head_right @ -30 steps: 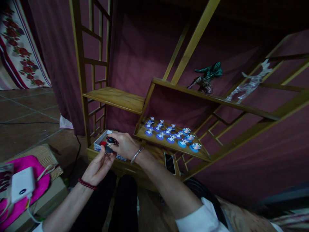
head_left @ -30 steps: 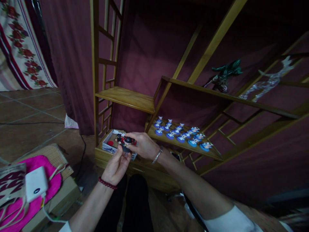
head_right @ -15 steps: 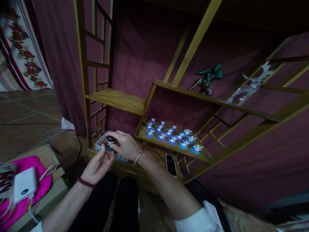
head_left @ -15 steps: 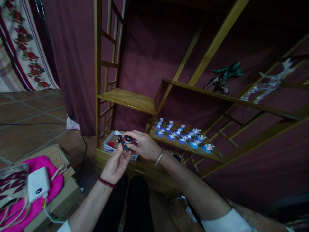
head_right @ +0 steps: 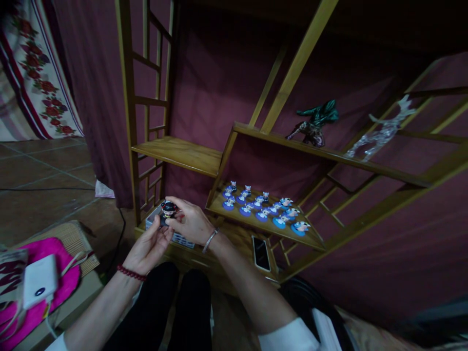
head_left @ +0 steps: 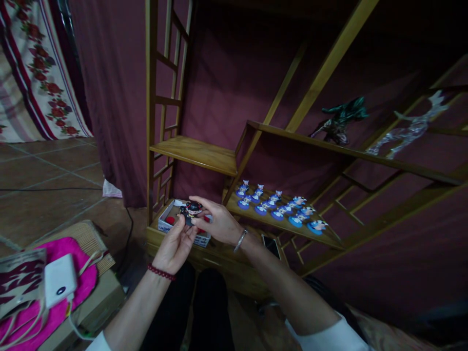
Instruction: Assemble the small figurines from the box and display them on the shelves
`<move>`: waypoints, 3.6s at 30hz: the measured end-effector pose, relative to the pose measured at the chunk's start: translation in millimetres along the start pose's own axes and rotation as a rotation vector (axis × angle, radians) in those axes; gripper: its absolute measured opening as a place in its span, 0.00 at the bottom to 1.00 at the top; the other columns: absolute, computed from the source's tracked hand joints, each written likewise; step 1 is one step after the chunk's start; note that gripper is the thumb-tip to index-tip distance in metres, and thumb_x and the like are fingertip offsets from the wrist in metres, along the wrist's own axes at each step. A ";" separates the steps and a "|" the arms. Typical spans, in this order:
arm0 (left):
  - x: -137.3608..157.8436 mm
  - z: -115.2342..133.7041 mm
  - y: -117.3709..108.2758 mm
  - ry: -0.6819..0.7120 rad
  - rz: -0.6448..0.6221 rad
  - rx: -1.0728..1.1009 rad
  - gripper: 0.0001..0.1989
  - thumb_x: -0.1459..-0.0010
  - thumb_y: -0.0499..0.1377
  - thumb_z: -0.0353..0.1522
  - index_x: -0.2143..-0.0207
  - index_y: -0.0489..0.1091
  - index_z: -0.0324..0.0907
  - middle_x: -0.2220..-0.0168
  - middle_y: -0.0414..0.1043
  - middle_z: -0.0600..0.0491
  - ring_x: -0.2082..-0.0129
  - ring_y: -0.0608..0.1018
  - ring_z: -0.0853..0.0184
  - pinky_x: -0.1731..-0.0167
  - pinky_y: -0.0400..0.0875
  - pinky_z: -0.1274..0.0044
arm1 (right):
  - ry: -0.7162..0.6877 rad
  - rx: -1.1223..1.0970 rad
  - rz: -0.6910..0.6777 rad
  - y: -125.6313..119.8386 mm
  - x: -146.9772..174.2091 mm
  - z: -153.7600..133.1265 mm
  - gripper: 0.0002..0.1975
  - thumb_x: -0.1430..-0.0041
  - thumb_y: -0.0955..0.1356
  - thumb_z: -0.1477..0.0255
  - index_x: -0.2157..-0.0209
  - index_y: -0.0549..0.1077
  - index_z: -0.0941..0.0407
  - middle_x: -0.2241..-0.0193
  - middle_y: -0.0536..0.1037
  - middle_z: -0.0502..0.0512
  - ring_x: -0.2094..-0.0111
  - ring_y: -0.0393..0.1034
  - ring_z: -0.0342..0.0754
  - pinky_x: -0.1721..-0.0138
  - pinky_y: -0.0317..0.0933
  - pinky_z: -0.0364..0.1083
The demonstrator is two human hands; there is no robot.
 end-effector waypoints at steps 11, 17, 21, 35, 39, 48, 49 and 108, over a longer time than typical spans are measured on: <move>-4.0 10.0 2.2 0.009 0.023 -0.005 0.09 0.43 0.50 0.26 0.65 0.69 0.35 0.65 0.72 0.47 0.68 0.75 0.72 0.67 0.72 0.81 | 0.044 -0.063 0.031 4.7 -6.1 7.1 0.24 0.50 0.64 0.76 0.49 0.60 0.56 0.60 0.72 0.54 0.64 0.69 0.42 0.60 0.63 0.44; -6.6 10.1 3.9 0.014 0.007 -0.026 0.08 0.44 0.51 0.26 0.65 0.69 0.35 0.66 0.73 0.48 0.68 0.75 0.72 0.68 0.73 0.81 | 0.061 -0.081 0.050 2.0 -10.2 9.9 0.23 0.49 0.64 0.75 0.49 0.61 0.54 0.58 0.71 0.53 0.62 0.68 0.43 0.59 0.63 0.44; -7.1 11.2 6.0 0.014 0.004 -0.044 0.07 0.45 0.52 0.25 0.66 0.70 0.35 0.67 0.73 0.49 0.69 0.75 0.72 0.70 0.73 0.81 | 0.066 -0.067 0.057 0.7 -15.1 9.3 0.20 0.48 0.64 0.74 0.52 0.64 0.52 0.57 0.71 0.51 0.60 0.68 0.44 0.59 0.62 0.44; -7.7 18.4 11.0 0.033 -0.001 -0.059 0.08 0.45 0.52 0.25 0.66 0.71 0.35 0.66 0.73 0.48 0.69 0.75 0.72 0.68 0.72 0.81 | 0.053 -0.022 0.058 -2.9 -24.1 0.6 0.17 0.50 0.64 0.76 0.56 0.66 0.52 0.61 0.72 0.49 0.62 0.68 0.43 0.61 0.62 0.42; -9.6 18.8 9.3 0.035 -0.025 -0.065 0.07 0.46 0.53 0.25 0.66 0.71 0.35 0.66 0.73 0.48 0.69 0.75 0.71 0.68 0.72 0.81 | 0.050 0.011 0.052 -3.0 -25.4 0.7 0.17 0.50 0.65 0.75 0.57 0.67 0.52 0.62 0.73 0.48 0.62 0.68 0.43 0.62 0.62 0.41; -8.8 21.4 8.3 0.023 -0.003 -0.043 0.07 0.46 0.53 0.24 0.67 0.71 0.35 0.66 0.73 0.48 0.69 0.75 0.71 0.69 0.72 0.81 | 0.055 0.029 0.039 0.7 -28.8 0.8 0.16 0.50 0.64 0.75 0.57 0.67 0.52 0.66 0.74 0.47 0.66 0.69 0.42 0.64 0.61 0.40; -8.3 21.7 8.9 0.024 -0.002 -0.046 0.07 0.46 0.53 0.24 0.67 0.71 0.35 0.66 0.73 0.48 0.69 0.75 0.71 0.69 0.72 0.81 | 0.053 0.028 0.040 0.9 -28.8 0.2 0.16 0.50 0.64 0.75 0.58 0.67 0.52 0.66 0.74 0.47 0.66 0.69 0.42 0.64 0.61 0.40; -4.0 32.9 9.7 0.077 0.005 -0.127 0.08 0.46 0.52 0.23 0.69 0.71 0.36 0.66 0.74 0.50 0.68 0.75 0.72 0.67 0.71 0.80 | 0.029 0.072 -0.005 3.5 -34.2 -3.2 0.15 0.50 0.65 0.74 0.58 0.68 0.54 0.67 0.73 0.48 0.73 0.67 0.39 0.69 0.60 0.38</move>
Point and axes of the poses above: each hand's wrist, its own x-axis away from the middle knuckle, its own y-axis out of the palm, z = x × y, the point moved 5 cm from there along -x, towards the middle knuckle
